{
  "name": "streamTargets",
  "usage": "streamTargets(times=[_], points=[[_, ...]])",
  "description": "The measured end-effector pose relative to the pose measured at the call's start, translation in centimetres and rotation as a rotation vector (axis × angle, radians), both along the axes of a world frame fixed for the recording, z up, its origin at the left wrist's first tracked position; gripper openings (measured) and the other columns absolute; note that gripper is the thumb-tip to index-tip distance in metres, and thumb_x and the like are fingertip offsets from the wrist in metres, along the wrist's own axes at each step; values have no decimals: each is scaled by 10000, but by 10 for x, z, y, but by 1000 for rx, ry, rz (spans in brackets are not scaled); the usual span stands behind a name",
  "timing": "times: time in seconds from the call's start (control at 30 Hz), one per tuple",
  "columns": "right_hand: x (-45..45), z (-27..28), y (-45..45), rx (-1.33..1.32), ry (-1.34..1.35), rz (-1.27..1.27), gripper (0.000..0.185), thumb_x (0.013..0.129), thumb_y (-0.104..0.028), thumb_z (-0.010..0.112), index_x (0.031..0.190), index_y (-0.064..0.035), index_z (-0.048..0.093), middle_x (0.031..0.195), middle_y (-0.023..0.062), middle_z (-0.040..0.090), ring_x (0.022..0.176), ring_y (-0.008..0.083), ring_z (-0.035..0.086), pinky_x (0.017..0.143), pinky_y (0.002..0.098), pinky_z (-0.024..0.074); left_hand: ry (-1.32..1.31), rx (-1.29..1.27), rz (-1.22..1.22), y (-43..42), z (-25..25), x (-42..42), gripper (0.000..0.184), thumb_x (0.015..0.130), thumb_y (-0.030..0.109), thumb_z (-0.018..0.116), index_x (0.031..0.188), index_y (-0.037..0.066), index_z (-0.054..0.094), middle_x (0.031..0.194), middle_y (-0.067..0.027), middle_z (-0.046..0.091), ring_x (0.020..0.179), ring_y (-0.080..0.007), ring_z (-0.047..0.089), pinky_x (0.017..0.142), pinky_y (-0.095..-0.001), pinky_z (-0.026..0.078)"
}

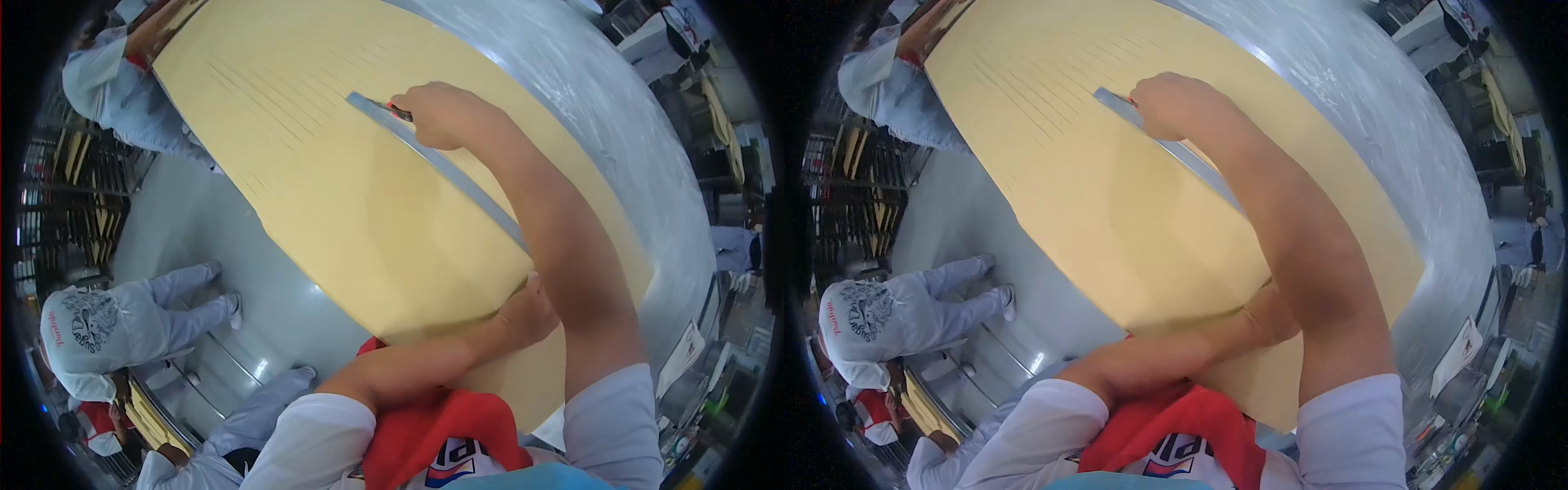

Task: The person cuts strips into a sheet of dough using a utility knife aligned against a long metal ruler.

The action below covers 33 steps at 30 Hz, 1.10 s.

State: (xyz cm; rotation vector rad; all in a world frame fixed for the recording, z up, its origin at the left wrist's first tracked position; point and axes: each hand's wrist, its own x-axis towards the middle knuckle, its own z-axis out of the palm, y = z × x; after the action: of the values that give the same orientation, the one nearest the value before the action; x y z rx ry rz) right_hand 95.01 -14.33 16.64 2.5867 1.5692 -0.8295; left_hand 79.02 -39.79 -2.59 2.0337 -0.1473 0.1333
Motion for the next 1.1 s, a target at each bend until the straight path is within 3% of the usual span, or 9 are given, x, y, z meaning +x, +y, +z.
streamTargets(times=[0.03, 0.13, 0.4, 0.63, 0.73, 0.9, 1.0, 1.07, 1.1], points=[[0, -3, -13, -4, -8, 18, 567, 911, 46, 501, 1421, -158, 645, 1134, 123, 731, 1120, 351, 680, 876, 499, 571, -202, 623, -4, 11, 9, -2, 476, 952, 281, 617, 1293, -37, 712, 1336, -211, 682, 1286, -436, 618, 1057, -534, 485], [2, -18, -67, 25, -1, 33, 602, 902, 50, 517, 1449, -175, 633, 1143, 139, 732, 1123, 357, 681, 864, 502, 570, -168, 1001, -37, 23, 41, -7, 485, 974, 282, 591, 1270, -84, 705, 1315, -241, 671, 1247, -472, 616, 1058, -544, 480], [-14, -12, -270, 44, 54, -61, 688, 887, 42, 580, 1511, -246, 602, 1157, 182, 724, 1104, 381, 695, 896, 502, 570, -156, 723, 115, 24, 61, -8, 422, 916, 349, 713, 1145, -3, 753, 1310, -149, 681, 1229, -415, 622, 1026, -531, 488], [-27, -24, -462, 75, 24, -72, 689, 882, 8, 663, 1514, -257, 598, 1095, 195, 723, 1021, 385, 712, 855, 492, 573, -276, 967, 229, -9, 76, -4, 462, 917, 432, 760, 1084, 2, 749, 1123, -145, 705, 1076, -402, 689, 941, -511, 507], [-32, -22, -529, 51, 22, -106, 668, 874, -8, 689, 1499, -232, 609, 1108, 166, 737, 1059, 359, 714, 869, 477, 584, 235, 1082, 342, -48, 97, 15, 797, 854, 734, 741, 967, -54, 757, 1007, -208, 684, 985, -352, 702, 845, -465, 554], [-39, -24, -619, 71, 6, -88, 682, 860, 6, 686, 1498, -221, 596, 1036, 135, 733, 984, 350, 717, 825, 471, 564, 501, 1147, 359, -71, 120, 46, 905, 735, 814, 780, 923, -71, 765, 992, -190, 700, 919, -332, 708, 819, -461, 581], [-41, -22, -650, 43, -38, -85, 690, 842, 7, 691, 1489, -214, 602, 986, 118, 734, 966, 343, 719, 825, 464, 561, 529, 1187, 292, -67, 126, 58, 924, 715, 751, 843, 1113, -78, 749, 1203, -239, 677, 1113, -349, 680, 952, -478, 549], [-40, -22, -659, 89, -35, -74, 596, 869, -27, 685, 1438, -203, 649, 1042, 137, 751, 1024, 341, 736, 837, 460, 596, 215, 1361, 172, -68, 124, 68, 943, 709, 577, 936, 1440, 67, 628, 1570, -245, 467, 1489, -387, 437, 1182, -523, 418], [-40, -22, -659, 92, -30, -87, 596, 869, -27, 685, 1438, -203, 649, 1042, 137, 751, 1024, 341, 736, 837, 460, 596, 209, 1366, 158, -70, 127, 80, 943, 709, 577, 936, 1440, 67, 628, 1570, -245, 467, 1489, -387, 437, 1182, -523, 418]])
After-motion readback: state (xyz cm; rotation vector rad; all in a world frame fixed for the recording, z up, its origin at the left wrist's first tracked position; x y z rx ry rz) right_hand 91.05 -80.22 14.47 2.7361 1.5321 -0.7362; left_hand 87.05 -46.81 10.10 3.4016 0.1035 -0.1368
